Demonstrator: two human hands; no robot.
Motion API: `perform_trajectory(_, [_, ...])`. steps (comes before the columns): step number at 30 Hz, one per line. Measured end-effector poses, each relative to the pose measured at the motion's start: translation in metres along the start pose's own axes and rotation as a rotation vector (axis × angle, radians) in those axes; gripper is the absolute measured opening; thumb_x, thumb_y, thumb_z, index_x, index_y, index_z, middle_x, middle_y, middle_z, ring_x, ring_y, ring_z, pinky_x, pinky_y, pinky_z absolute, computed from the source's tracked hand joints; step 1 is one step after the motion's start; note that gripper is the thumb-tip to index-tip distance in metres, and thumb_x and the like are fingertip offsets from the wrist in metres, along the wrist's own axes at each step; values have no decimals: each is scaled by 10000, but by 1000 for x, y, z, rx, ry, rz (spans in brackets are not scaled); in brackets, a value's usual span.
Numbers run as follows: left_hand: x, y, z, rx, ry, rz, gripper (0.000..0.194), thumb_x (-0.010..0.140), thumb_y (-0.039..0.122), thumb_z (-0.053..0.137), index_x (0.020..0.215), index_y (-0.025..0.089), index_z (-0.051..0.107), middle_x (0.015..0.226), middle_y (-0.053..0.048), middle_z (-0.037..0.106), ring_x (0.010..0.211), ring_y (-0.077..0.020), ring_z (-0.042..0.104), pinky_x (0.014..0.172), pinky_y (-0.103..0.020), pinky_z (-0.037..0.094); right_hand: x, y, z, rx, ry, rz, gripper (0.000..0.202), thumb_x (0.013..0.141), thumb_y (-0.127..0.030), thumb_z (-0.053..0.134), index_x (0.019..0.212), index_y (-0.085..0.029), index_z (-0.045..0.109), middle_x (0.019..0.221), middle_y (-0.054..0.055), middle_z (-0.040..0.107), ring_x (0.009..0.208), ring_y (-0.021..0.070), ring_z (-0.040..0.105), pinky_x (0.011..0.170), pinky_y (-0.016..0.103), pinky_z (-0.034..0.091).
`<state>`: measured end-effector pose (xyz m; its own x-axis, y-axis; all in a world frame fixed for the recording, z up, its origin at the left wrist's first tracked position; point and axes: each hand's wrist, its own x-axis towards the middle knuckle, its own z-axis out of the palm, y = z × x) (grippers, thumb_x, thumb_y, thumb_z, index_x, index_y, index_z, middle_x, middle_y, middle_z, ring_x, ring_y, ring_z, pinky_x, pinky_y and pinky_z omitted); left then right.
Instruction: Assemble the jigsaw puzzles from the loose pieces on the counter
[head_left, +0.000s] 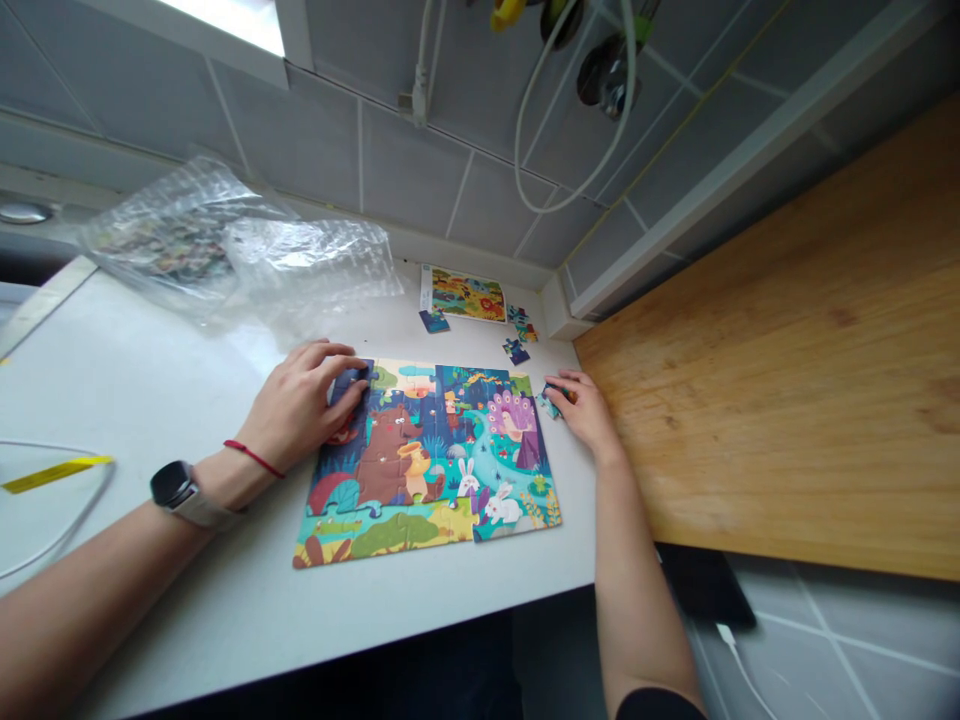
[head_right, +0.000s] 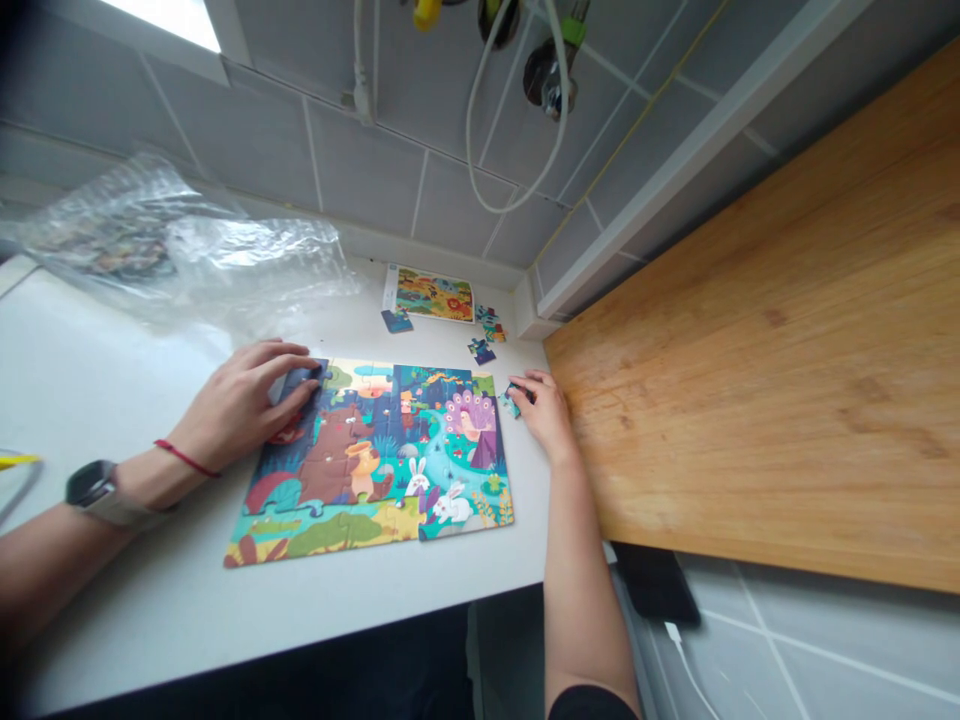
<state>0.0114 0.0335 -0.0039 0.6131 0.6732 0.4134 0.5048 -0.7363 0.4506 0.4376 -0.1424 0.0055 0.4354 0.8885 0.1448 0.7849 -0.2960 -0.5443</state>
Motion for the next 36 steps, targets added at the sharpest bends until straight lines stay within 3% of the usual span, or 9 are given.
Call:
perform_trajectory(3, [0,1,0,-4,4,-10,390,1041,484,498,1130,190,738,1225,-166,704,1200,-363,641,1072,-571,536,-1,-1,0,-4,-12,-19,477,945,-580,639,1191,-218,827,1315,153,688,1263,302,659,1146,478,498])
perform_trajectory(9, [1,2,-2,-39,11,-30,360,1023,475,513,1115,218,747,1216,-144,708,1182,-349,646,1066,-567,535,-8,-1,-6,-26,32,50,669,789,-560,817,1338,-184,747,1364,181,692,1281,349,661,1163,516,494])
perform_trajectory(14, [2,1,-3,-45,-2,-25,352,1022,495,511,1115,238,733,1220,-128,705,1186,-339,646,1071,-554,535,-13,-5,-9,-83,-20,98,692,715,-474,878,1334,-190,752,1330,176,696,1228,362,688,1135,516,517])
perform_trajectory(20, [1,1,-3,-98,-1,-33,352,1001,495,558,1126,218,735,1236,-119,699,1171,-352,642,1093,-569,513,-11,-13,-9,-87,-18,125,658,726,-391,860,1336,-172,750,1162,149,744,1054,322,734,1028,484,579])
perform_trajectory(29, [1,-2,-2,-48,-15,-8,341,1029,467,525,1125,213,730,1234,-132,711,1195,-341,648,1081,-554,521,-7,-3,1,-34,52,109,463,736,-322,811,1182,-198,802,1131,126,738,956,282,733,962,453,606])
perform_trajectory(36, [3,-12,6,-87,114,-61,350,1005,490,546,1059,204,741,1192,-125,749,1175,-323,682,1069,-500,525,1,-3,13,-16,159,21,401,816,-190,711,1211,-187,774,1178,132,726,945,246,745,900,388,631])
